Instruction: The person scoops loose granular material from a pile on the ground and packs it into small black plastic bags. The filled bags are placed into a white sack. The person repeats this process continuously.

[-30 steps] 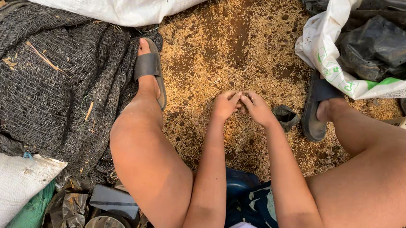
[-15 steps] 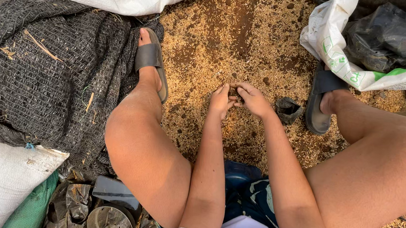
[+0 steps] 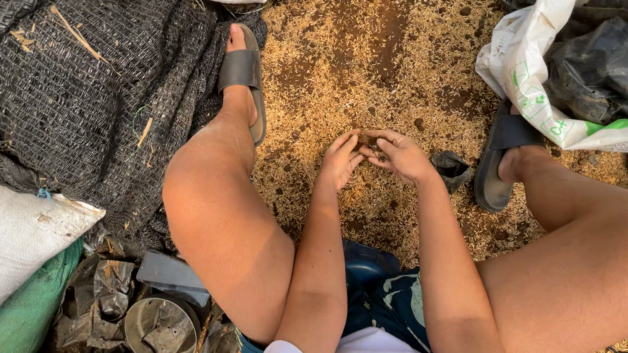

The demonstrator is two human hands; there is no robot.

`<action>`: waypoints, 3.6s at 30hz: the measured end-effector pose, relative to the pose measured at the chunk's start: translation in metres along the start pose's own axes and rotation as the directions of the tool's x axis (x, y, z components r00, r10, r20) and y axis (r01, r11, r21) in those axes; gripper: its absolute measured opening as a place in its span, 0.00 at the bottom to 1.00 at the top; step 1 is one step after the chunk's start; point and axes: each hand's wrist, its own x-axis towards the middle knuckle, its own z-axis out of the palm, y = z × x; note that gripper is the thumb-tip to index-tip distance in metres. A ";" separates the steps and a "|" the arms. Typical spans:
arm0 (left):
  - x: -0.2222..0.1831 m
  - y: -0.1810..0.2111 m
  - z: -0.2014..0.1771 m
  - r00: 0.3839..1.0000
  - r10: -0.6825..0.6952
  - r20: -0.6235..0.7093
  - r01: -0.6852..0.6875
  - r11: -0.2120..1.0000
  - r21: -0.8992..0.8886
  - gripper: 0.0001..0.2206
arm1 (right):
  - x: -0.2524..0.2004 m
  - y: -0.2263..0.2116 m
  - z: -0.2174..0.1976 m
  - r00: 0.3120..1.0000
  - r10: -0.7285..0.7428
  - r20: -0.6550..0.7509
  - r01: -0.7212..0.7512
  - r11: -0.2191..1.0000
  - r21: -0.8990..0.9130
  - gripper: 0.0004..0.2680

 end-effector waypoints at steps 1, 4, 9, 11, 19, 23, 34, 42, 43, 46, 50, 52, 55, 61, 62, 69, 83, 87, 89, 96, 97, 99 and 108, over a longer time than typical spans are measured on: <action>0.000 0.001 -0.004 0.999 0.030 -0.009 -0.030 0.999 0.027 0.16 | 0.001 0.002 -0.001 1.000 -0.003 0.001 0.003 1.000 -0.011 0.14; 0.000 0.001 -0.007 0.996 0.081 -0.047 -0.083 0.995 -0.057 0.15 | 0.006 0.008 -0.004 1.000 -0.015 0.013 0.015 1.000 0.012 0.14; 0.007 -0.008 -0.011 0.994 0.088 -0.069 -0.081 0.991 0.106 0.15 | 0.019 0.023 -0.016 0.992 -0.122 0.042 0.127 0.976 -0.175 0.18; 0.011 -0.012 -0.017 0.991 0.097 -0.088 -0.081 0.982 0.171 0.15 | 0.023 0.028 -0.019 0.994 -0.109 -0.010 0.101 0.950 -0.297 0.16; 0.035 -0.036 -0.041 0.972 0.049 -0.229 0.056 0.901 0.429 0.13 | 0.028 0.029 -0.007 0.989 -0.090 -0.121 -0.078 0.379 -0.922 0.23; 0.037 -0.040 -0.044 0.954 0.154 -0.259 -0.014 0.882 0.471 0.13 | 0.029 0.029 -0.006 0.955 0.274 -0.109 -0.189 0.286 -0.939 0.16; 0.000 -0.015 -0.019 0.813 0.430 -0.393 0.032 0.640 0.768 0.10 | 0.007 0.027 0.003 0.648 0.762 -0.010 -0.214 0.169 -0.962 0.16; -0.001 -0.005 0.006 0.777 0.574 -0.259 -0.201 0.616 0.762 0.13 | -0.022 -0.074 -0.033 0.638 -0.768 -0.044 0.466 0.340 0.817 0.19; -0.002 -0.003 0.012 0.817 0.499 -0.288 -0.153 0.669 0.727 0.13 | -0.021 -0.076 -0.035 0.668 -0.738 -0.091 0.525 0.381 0.761 0.20; -0.001 -0.001 0.018 0.841 0.505 -0.191 -0.257 0.686 0.681 0.12 | -0.004 -0.058 -0.043 0.765 -0.590 -0.256 0.614 0.552 0.564 0.21; 0.003 -0.003 0.012 0.826 0.540 -0.163 -0.418 0.779 0.467 0.13 | 0.040 0.001 -0.043 0.875 -0.193 -0.443 0.401 0.801 0.444 0.21; 0.002 0.000 0.004 0.823 0.518 -0.235 -0.388 0.813 0.435 0.14 | 0.055 0.031 -0.045 0.843 -0.036 -0.537 0.276 0.886 0.374 0.20; 0.000 0.011 -0.012 0.831 0.478 -0.283 -0.179 0.713 0.678 0.19 | 0.071 0.061 -0.060 0.684 0.047 -0.728 0.047 0.993 0.109 0.20; 0.008 0.037 -0.053 0.684 0.659 -0.312 -0.076 0.490 0.869 0.28 | 0.101 0.063 -0.078 0.582 -0.092 -0.808 -0.120 0.973 -0.197 0.25; 0.013 0.039 -0.059 0.720 0.569 -0.397 0.074 0.506 0.859 0.29 | 0.107 0.061 -0.076 0.624 -0.183 -0.760 -0.056 0.959 -0.277 0.25; 0.077 0.024 -0.034 0.854 0.412 -0.318 0.091 0.483 0.871 0.36 | 0.141 0.051 -0.034 0.738 -0.502 -0.452 0.056 0.712 -0.700 0.17; 0.026 0.007 -0.007 0.900 0.360 -0.245 -0.075 0.683 0.727 0.25 | 0.111 0.054 0.016 0.756 -0.597 -0.270 0.396 0.744 -0.538 0.13; 0.006 0.022 0.006 0.915 0.134 -0.380 0.066 0.880 0.470 0.30 | 0.097 0.054 0.021 0.826 -0.375 -0.421 0.304 0.925 -0.227 0.12; -0.004 0.032 0.010 0.909 0.148 -0.390 0.047 0.893 0.448 0.30 | 0.084 0.040 0.022 0.806 -0.434 -0.403 0.400 0.901 -0.170 0.12; -0.004 0.067 0.020 0.906 0.385 -0.176 -0.227 0.792 0.567 0.29 | 0.027 -0.031 0.023 0.865 -0.433 -0.255 0.353 0.884 -0.306 0.10; -0.004 0.067 0.023 0.917 0.359 -0.172 -0.199 0.788 0.583 0.28 | 0.019 -0.036 0.023 0.875 -0.415 -0.250 0.329 0.887 -0.323 0.11; -0.007 0.066 0.026 0.943 0.306 -0.131 -0.187 0.813 0.551 0.27 | 0.007 -0.043 0.025 0.888 -0.385 -0.253 0.292 0.895 -0.336 0.12; -0.027 0.074 0.026 0.922 0.385 0.043 -0.341 0.757 0.557 0.16 | -0.015 -0.057 0.036 0.838 -0.486 -0.248 0.373 0.842 -0.391 0.11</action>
